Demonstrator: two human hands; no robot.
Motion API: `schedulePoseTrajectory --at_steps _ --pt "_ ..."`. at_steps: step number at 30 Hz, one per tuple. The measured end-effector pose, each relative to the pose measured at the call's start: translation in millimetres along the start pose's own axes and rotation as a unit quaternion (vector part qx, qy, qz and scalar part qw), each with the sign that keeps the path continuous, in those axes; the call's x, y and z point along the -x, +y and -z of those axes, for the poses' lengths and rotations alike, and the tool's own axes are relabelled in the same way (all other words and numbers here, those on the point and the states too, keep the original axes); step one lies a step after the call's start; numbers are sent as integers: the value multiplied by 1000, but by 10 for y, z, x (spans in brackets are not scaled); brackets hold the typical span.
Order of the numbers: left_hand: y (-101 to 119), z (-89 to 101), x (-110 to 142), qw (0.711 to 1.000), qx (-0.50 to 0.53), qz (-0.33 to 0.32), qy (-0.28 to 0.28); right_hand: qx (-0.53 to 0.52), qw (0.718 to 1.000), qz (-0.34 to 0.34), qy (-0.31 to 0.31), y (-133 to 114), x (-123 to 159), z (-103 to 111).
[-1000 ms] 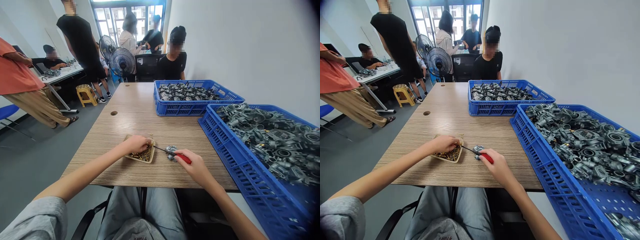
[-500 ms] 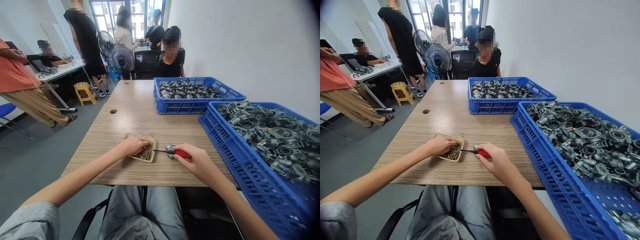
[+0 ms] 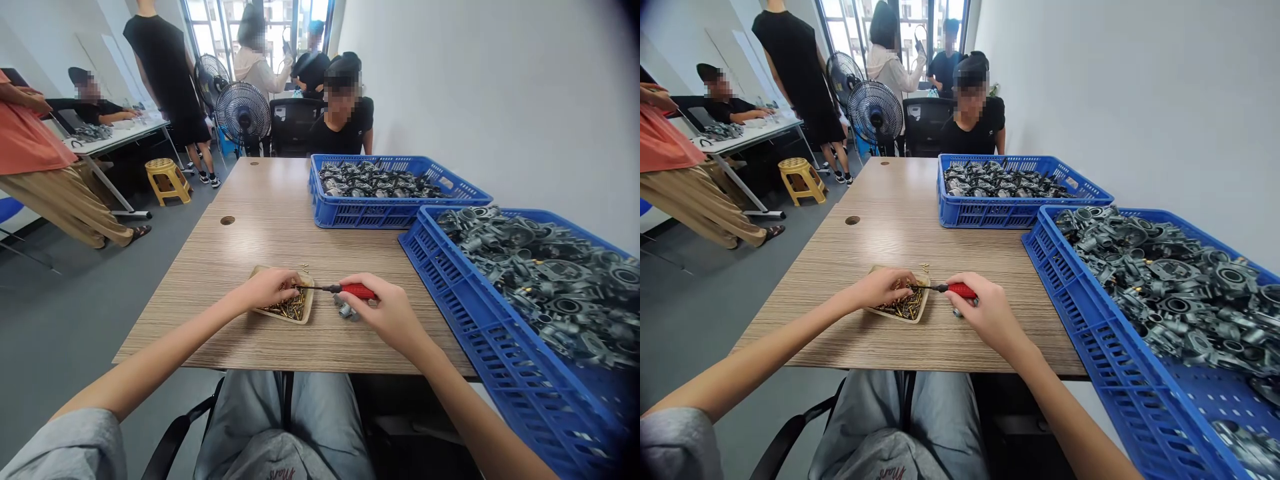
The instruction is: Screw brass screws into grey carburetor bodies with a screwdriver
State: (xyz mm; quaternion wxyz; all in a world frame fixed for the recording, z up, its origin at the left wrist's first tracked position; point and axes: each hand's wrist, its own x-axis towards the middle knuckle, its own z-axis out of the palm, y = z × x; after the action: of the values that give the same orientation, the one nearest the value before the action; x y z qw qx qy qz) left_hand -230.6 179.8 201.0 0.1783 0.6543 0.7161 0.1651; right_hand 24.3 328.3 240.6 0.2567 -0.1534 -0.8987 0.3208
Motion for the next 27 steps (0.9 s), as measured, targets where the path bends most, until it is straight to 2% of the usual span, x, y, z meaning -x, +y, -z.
schedulePoseTrajectory --at_steps 4,9,14,18,23,27 --pt "-31 42 26 999 21 21 16 -19 999 -21 25 2 -14 -12" --pt "-115 91 119 999 -22 24 19 -58 994 -63 60 158 26 43" --pt "-196 86 174 996 -81 25 15 -53 978 -117 166 597 162 158" --pt "-150 82 142 995 -96 28 22 -116 945 -189 240 1091 362 162" --pt "-33 144 -89 996 -85 11 37 -236 884 -258 310 1573 603 67" --pt "22 194 -518 994 -106 10 -1 -237 882 -260 313 1738 704 -3"
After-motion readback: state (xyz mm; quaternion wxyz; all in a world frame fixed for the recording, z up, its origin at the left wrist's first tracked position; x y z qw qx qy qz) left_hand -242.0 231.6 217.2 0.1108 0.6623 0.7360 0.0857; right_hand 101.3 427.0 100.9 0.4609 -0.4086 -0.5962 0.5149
